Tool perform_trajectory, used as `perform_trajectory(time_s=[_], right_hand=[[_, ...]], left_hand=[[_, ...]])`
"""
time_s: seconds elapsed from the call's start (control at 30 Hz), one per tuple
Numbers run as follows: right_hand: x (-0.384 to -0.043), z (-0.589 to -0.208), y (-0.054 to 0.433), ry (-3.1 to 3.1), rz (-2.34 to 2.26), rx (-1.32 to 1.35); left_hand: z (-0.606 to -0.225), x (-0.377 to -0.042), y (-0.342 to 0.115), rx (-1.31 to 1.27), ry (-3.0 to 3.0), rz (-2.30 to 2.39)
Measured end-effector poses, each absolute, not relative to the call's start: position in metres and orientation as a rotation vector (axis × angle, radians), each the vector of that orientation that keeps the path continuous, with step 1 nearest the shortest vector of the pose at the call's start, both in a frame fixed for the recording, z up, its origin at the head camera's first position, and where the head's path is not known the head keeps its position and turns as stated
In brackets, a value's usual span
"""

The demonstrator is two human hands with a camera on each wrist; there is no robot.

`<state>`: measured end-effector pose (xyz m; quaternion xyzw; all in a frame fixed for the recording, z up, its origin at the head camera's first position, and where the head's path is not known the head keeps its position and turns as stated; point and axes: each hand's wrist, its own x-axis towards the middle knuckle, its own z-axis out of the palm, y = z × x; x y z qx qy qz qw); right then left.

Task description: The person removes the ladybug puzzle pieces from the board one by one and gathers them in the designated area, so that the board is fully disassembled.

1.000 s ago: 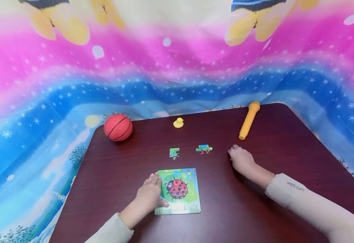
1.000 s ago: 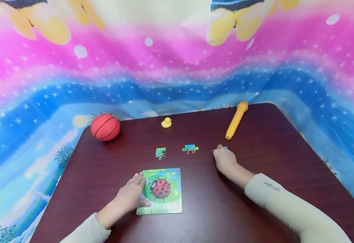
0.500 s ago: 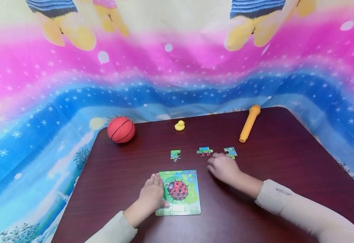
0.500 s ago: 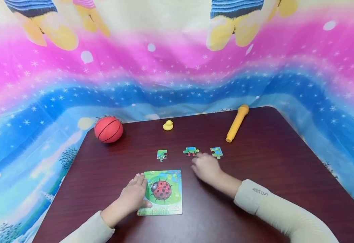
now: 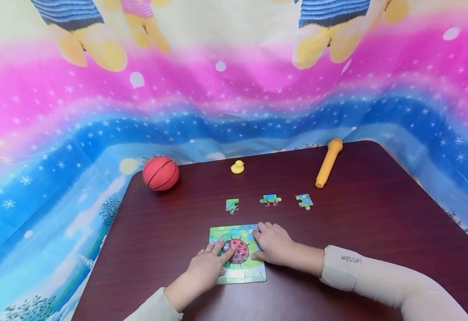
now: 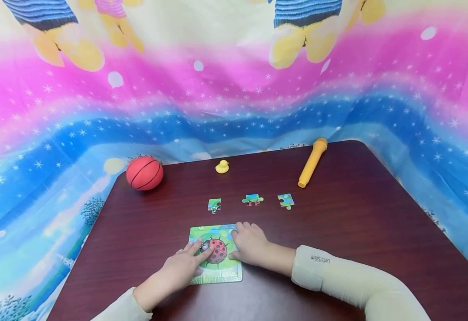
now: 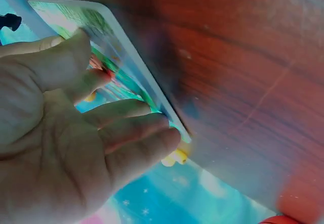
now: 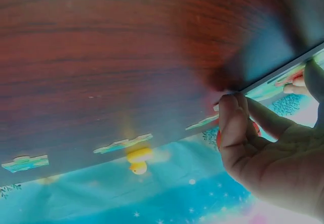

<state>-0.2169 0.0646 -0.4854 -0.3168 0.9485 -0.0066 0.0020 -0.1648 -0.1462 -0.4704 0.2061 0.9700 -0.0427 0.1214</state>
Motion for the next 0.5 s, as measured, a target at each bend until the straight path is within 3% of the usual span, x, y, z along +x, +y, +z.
perform_trajectory(time_s=[0.5], right_hand=[[-0.211,-0.485,0.059,3.006,-0.155,-1.013]], left_hand=[[-0.476,-0.147,-0.140,0.585,2.876,-0.125]])
